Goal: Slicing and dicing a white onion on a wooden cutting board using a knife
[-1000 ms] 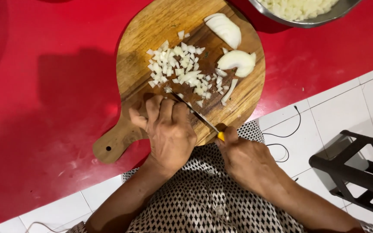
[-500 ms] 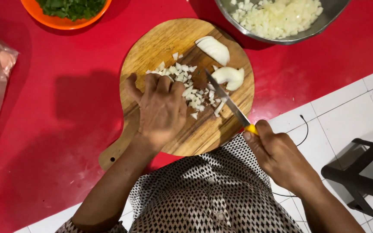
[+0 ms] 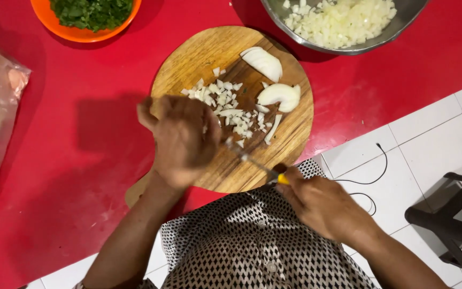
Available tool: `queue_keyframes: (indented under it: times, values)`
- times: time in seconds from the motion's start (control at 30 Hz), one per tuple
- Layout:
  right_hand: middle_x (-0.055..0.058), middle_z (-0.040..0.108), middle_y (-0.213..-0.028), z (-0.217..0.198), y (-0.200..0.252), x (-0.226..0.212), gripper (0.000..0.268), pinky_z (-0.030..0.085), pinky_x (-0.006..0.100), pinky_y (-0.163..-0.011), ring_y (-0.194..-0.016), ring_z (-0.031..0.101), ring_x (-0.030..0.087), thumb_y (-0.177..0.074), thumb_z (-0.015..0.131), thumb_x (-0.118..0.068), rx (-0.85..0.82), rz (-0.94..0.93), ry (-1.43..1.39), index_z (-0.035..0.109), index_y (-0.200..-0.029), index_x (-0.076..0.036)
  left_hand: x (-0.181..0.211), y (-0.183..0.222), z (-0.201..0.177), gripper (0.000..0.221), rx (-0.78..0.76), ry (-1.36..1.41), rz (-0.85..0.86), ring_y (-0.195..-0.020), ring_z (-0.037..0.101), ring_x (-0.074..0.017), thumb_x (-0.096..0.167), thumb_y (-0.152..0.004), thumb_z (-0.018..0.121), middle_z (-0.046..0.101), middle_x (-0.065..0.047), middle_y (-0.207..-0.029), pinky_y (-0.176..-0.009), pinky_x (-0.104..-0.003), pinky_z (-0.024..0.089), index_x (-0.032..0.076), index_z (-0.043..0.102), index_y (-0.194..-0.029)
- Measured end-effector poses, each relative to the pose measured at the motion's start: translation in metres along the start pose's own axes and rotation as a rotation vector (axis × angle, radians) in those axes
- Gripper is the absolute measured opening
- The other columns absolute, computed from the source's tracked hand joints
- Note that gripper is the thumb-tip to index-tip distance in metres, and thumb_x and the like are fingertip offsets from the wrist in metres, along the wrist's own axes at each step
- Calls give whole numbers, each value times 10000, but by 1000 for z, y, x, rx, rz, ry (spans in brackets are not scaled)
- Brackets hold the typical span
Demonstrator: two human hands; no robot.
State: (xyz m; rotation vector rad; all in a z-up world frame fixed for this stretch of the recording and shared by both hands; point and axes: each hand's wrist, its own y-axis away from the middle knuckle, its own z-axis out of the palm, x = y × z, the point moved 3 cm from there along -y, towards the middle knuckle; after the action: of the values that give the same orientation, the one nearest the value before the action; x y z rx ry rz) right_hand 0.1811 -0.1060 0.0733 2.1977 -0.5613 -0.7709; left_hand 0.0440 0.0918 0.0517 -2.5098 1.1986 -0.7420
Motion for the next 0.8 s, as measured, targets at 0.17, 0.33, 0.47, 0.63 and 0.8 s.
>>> queue_keyframes:
  times: [0.17, 0.33, 0.47, 0.63, 0.8]
  values:
    - [169, 731, -680, -13, -10, 18, 382, 592, 462, -727, -619, 775, 353, -1078, 368, -410, 198, 133, 23, 535, -1234, -105, -5, 27, 19, 115, -20, 44, 65, -971, 524, -295, 213, -817, 682, 569, -67, -816, -992, -685, 164, 119, 673, -883]
    - [199, 746, -689, -15, -4, 9, 388, 600, 495, -782, -631, 788, 362, -1077, 369, -406, 226, 157, -42, 555, -1218, -96, 3, 3, 27, 294, 123, -16, 214, -1037, 484, -311, 58, -771, 694, 540, -56, -920, -957, -699, 154, 146, 730, -1050]
    - [243, 762, -736, -20, 4, 0, 394, 587, 526, -807, -786, 792, 433, -1072, 366, -393, 215, 172, -48, 562, -1205, -78, 14, -12, 29, 348, -43, 48, 218, -1082, 443, -298, -67, -762, 716, 563, -83, -938, -1001, -715, 81, 63, 761, -1082]
    - [246, 759, -731, -19, 7, 6, 402, 592, 523, -831, -794, 793, 429, -1071, 357, -397, 202, 186, -38, 565, -1197, -77, 0, -12, 50, 204, -62, 7, 236, -1054, 463, -285, -59, -815, 702, 540, -78, -881, -1025, -714, 81, 60, 731, -977]
    - [246, 757, -710, -16, 5, 11, 399, 595, 520, -824, -778, 796, 426, -1072, 373, -397, 216, 178, -85, 572, -1185, -70, 11, 0, 33, 89, 115, 47, 219, -980, 500, -273, 31, -882, 722, 518, -55, -839, -1025, -661, 130, 112, 686, -892]
